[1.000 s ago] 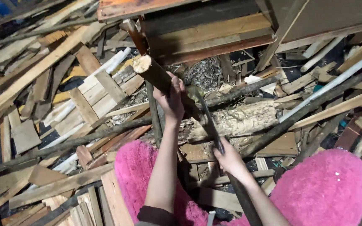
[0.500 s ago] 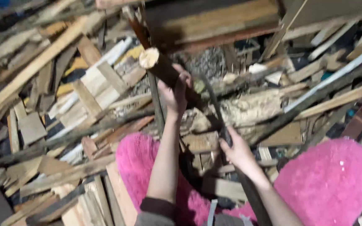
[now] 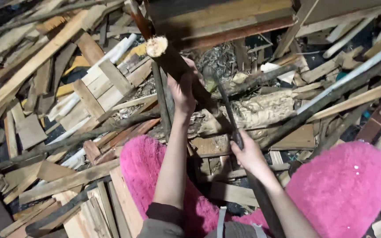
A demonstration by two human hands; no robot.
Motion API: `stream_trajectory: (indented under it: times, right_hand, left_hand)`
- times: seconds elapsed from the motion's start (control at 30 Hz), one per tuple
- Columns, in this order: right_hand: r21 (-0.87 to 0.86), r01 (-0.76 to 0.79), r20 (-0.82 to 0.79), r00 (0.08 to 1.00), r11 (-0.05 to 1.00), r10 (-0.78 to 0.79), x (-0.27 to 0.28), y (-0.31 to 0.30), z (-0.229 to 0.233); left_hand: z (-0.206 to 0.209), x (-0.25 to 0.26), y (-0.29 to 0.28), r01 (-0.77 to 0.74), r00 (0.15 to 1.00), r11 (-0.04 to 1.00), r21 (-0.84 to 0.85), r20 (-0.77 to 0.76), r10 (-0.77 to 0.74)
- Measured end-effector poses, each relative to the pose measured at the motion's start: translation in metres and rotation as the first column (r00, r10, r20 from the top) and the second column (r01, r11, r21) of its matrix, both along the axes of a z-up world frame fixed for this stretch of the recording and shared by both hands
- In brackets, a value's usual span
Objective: Sawing a wooden branch and then refining the cut end with a hand tool
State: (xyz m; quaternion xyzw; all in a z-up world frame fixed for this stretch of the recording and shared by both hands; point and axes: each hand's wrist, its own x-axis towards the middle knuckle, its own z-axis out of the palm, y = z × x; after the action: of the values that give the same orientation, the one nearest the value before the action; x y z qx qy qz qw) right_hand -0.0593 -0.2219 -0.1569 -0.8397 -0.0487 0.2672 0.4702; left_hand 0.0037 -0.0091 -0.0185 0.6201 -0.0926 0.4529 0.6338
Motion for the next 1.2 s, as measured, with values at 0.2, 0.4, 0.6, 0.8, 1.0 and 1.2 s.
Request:
stream_trajectory:
  times: [0.2, 0.4, 0.6, 0.8, 1.0, 1.2]
  right_hand:
    - [-0.212, -0.049, -0.139, 0.99, 0.976, 0.019, 0.028, 0.002, -0.181]
    - [-0.213, -0.098, -0.088, 0.993, 0.972, 0.081, 0.013, 0.007, -0.042]
    - [-0.113, -0.052, -0.024, 0.998, 0.992, 0.05, 0.02, 0.007, -0.112]
    - [-0.223, -0.063, -0.151, 0.988, 0.973, 0.029, 0.033, 0.01, -0.157]
    - [-0.034, 0.001, -0.037, 0.999, 0.999, -0.002, 0.019, 0.015, -0.057]
    - [-0.191, 0.019, -0.187, 0.981, 0.981, -0.055, 0.024, 0.004, -0.182]
  left_hand:
    - [-0.011, 0.016, 0.012, 0.025, 1.0, 0.998, -0.054, 0.014, -0.024]
    - [-0.007, 0.017, 0.007, 0.053, 0.997, 0.992, -0.116, 0.069, -0.045]
    - [-0.003, 0.014, 0.0, 0.004, 0.996, 0.999, -0.04, 0.084, -0.001]
    - [0.005, 0.013, -0.002, -0.045, 0.993, 0.999, 0.002, 0.112, 0.044]
    - [-0.037, 0.035, 0.007, -0.137, 0.987, 0.99, -0.017, 0.081, 0.138]
    - [-0.001, 0.008, -0.008, -0.18, 0.983, 0.983, 0.029, 0.052, 0.179]
